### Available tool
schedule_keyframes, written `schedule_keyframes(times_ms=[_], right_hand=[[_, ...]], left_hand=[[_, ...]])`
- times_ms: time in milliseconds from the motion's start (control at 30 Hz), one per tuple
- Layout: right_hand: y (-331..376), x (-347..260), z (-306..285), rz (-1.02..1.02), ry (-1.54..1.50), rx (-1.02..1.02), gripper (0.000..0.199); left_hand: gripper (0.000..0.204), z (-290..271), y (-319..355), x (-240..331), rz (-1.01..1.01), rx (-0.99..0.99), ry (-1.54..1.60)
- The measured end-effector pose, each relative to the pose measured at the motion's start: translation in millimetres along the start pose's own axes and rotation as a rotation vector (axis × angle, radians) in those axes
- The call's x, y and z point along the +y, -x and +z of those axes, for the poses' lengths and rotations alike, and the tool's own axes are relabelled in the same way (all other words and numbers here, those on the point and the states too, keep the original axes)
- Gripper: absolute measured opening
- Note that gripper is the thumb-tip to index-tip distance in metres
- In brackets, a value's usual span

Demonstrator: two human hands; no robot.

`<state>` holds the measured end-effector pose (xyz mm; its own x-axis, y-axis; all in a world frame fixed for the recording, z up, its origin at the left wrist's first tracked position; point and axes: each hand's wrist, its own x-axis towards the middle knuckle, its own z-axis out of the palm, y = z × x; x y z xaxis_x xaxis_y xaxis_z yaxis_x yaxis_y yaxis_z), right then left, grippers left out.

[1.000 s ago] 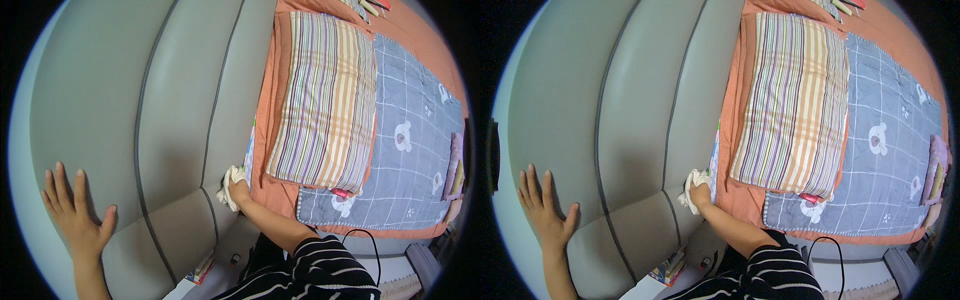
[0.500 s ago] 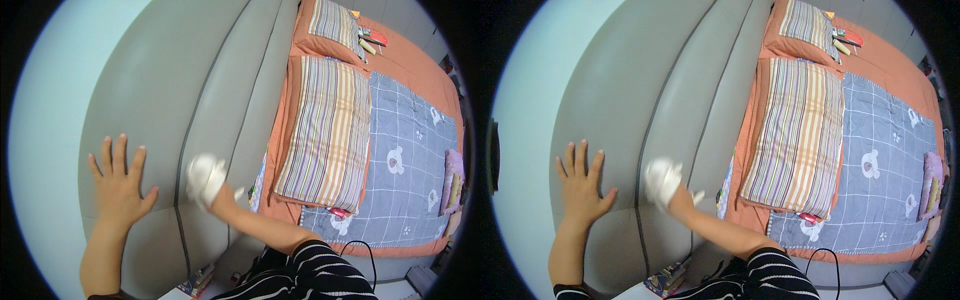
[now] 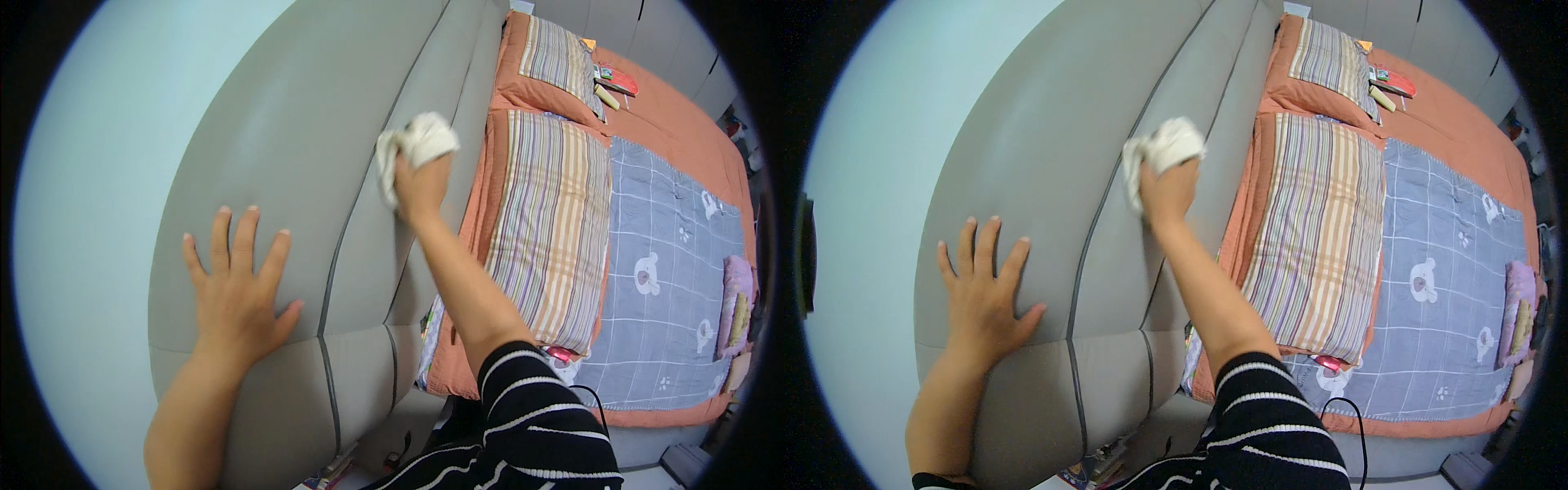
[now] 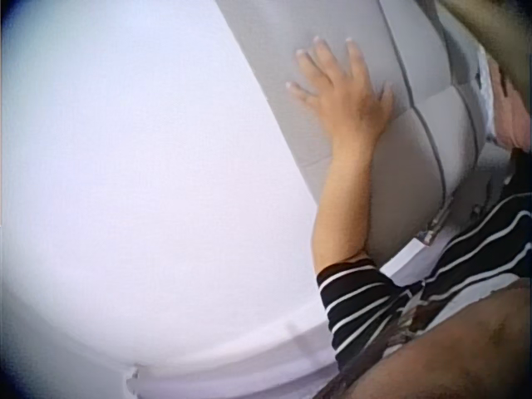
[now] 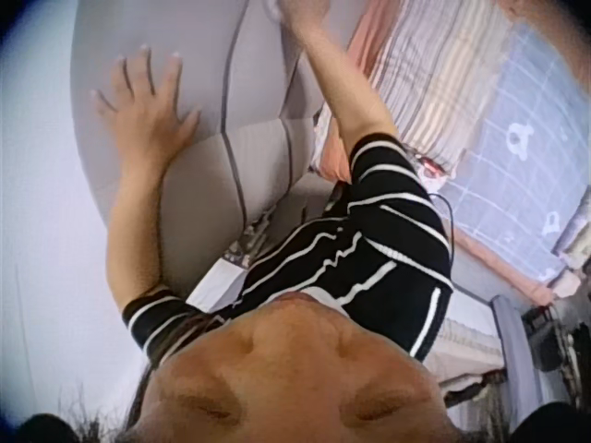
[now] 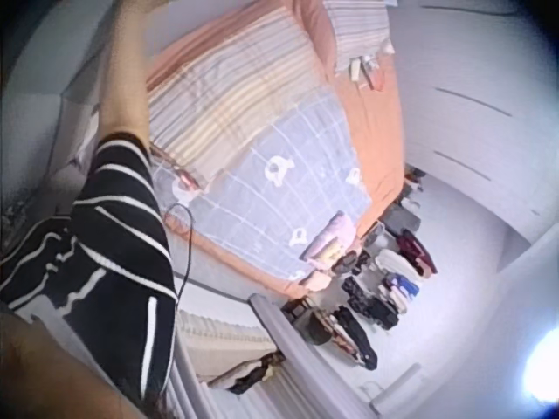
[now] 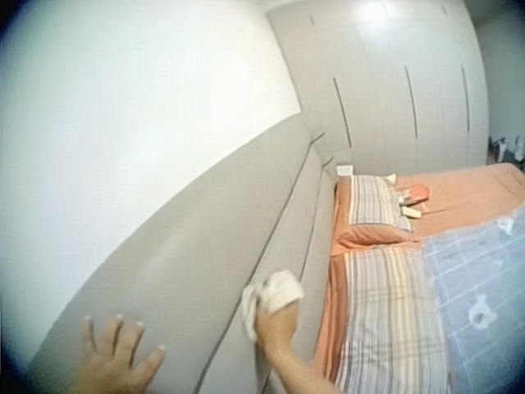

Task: The person wipes the surface of a gray upholstered headboard using a white cloth. They systematically clean the top edge and the vertical panels, moving from one side to the other while holding the cloth in their right hand.

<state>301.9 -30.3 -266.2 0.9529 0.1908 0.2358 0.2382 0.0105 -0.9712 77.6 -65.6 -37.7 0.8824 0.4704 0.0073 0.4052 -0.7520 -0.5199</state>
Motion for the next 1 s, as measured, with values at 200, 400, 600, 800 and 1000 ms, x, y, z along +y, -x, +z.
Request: schedule_keyframes(times_ms=[200,400,600,800,1000], right_hand=[[218,42,-59,-0.075,-0.235,-0.939,0.062],[107,23,-36,-0.35,-0.268,-0.702,0.052],[-25,-11,6,0.153,0.018,-0.128,0.05],[40,-44,2,0.107,0.137,-0.264,0.058],[99,-80,-75,-0.384,-0.033,-0.908,0.066]], left_hand=[[0.081,0,0,-3,0.006,-0.003,-0.007],[0.079,2,3,-8,0.027,-0.01,0.004],[0.077,3,4,-10,0.066,0.024,0.039],[0.075,0,9,-18,0.078,-0.03,0.054],[0.074,-25,19,-30,0.126,-0.136,0.091]])
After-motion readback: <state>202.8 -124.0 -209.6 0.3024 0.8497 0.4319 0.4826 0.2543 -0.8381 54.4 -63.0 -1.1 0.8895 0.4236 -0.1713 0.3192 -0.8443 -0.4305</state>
